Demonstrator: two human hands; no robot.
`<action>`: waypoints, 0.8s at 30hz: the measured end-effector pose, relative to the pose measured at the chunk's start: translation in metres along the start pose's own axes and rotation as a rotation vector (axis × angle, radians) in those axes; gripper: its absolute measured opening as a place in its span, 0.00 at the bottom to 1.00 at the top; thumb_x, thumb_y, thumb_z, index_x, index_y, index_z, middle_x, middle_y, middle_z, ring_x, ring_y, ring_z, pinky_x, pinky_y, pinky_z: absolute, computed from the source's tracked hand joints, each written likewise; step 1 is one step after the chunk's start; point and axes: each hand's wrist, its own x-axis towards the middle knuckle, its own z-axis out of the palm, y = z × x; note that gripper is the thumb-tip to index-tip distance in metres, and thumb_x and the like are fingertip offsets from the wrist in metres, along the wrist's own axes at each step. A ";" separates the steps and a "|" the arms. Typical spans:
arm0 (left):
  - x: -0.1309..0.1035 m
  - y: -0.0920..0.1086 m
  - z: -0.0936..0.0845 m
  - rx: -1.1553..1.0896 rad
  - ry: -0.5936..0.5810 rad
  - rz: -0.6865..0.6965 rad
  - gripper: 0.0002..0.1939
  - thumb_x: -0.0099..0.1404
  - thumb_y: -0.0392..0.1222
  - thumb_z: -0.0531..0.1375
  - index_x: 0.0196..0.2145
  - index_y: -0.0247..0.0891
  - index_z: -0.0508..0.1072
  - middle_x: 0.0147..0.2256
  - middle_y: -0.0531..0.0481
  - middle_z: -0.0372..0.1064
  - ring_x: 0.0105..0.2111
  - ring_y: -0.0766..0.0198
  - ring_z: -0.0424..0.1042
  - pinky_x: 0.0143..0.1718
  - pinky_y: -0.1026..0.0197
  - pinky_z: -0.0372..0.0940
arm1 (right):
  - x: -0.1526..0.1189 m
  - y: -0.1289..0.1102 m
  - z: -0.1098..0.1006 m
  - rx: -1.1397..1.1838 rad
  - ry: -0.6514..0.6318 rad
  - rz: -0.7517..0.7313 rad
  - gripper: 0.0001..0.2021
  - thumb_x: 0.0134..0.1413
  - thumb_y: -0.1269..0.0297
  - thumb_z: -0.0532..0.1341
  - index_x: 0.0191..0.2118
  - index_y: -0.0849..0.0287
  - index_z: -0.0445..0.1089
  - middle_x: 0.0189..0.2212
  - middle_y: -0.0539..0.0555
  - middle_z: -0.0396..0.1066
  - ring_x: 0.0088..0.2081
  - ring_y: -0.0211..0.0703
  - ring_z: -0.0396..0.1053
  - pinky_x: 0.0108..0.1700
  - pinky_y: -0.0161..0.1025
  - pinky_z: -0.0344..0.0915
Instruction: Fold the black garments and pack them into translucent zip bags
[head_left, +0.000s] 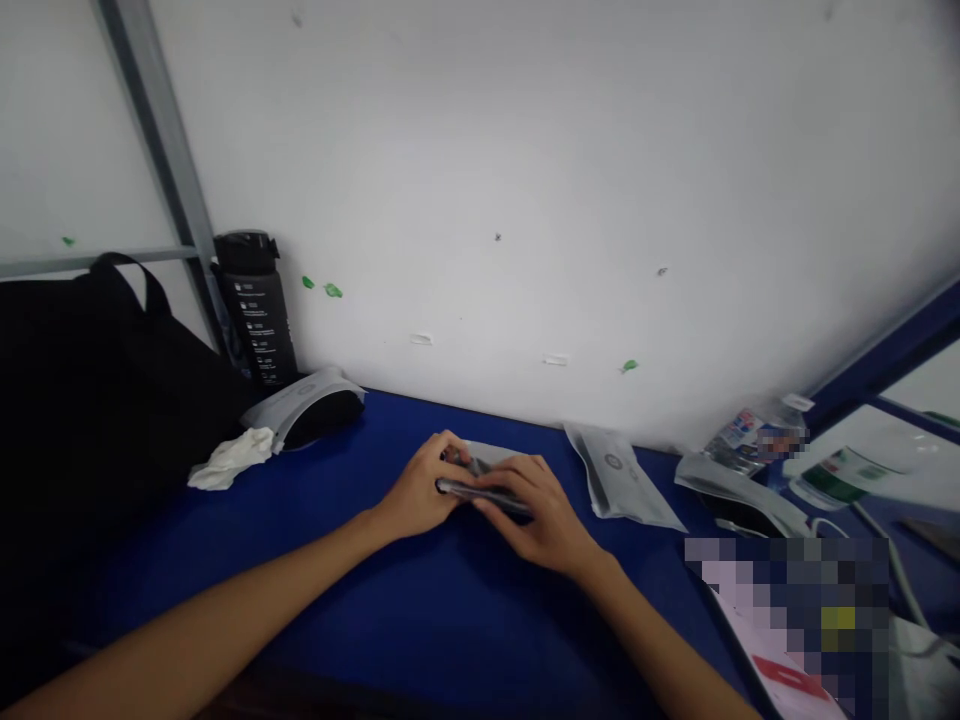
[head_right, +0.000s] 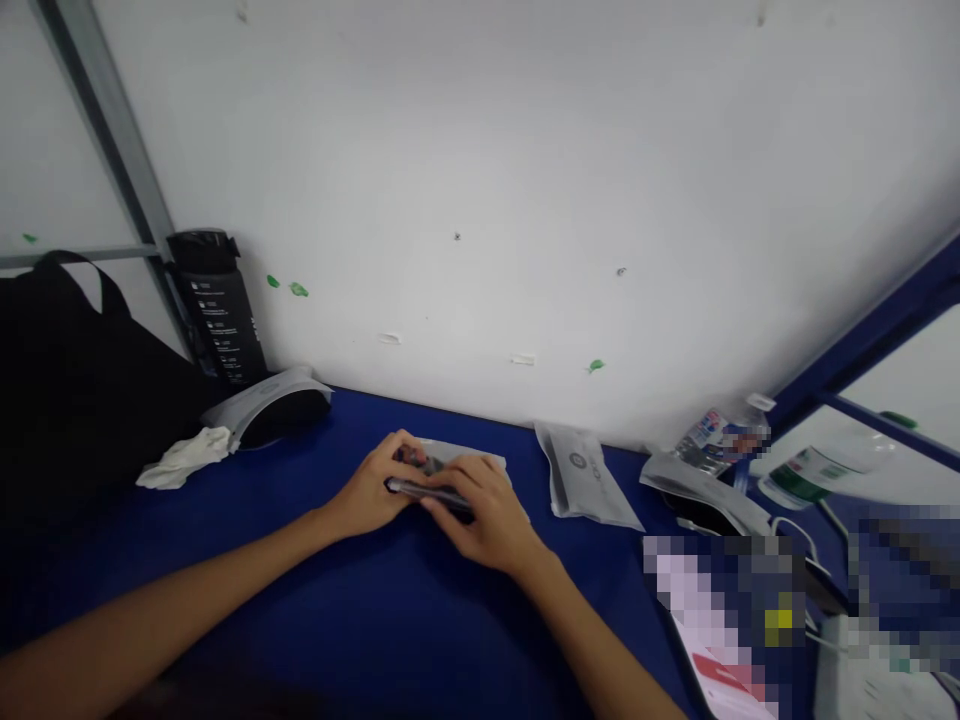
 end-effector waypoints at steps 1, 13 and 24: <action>0.001 -0.003 -0.002 -0.022 0.019 -0.017 0.09 0.66 0.34 0.67 0.40 0.47 0.85 0.44 0.47 0.67 0.44 0.60 0.68 0.49 0.55 0.66 | -0.002 0.008 -0.005 0.004 -0.017 0.047 0.07 0.68 0.62 0.64 0.49 0.53 0.74 0.41 0.56 0.76 0.43 0.49 0.73 0.47 0.48 0.66; -0.002 0.022 -0.006 0.436 0.113 0.586 0.09 0.70 0.32 0.63 0.46 0.42 0.80 0.38 0.49 0.76 0.38 0.63 0.75 0.41 0.58 0.70 | -0.008 0.018 -0.006 0.028 0.126 0.084 0.09 0.71 0.70 0.58 0.51 0.56 0.74 0.36 0.54 0.72 0.33 0.39 0.70 0.35 0.38 0.69; -0.004 0.025 0.012 0.506 -0.232 0.334 0.24 0.70 0.41 0.65 0.62 0.36 0.67 0.59 0.37 0.71 0.60 0.47 0.71 0.61 0.45 0.70 | -0.005 0.002 -0.003 0.105 0.230 -0.025 0.14 0.69 0.75 0.59 0.55 0.54 0.72 0.35 0.53 0.73 0.32 0.39 0.69 0.35 0.37 0.69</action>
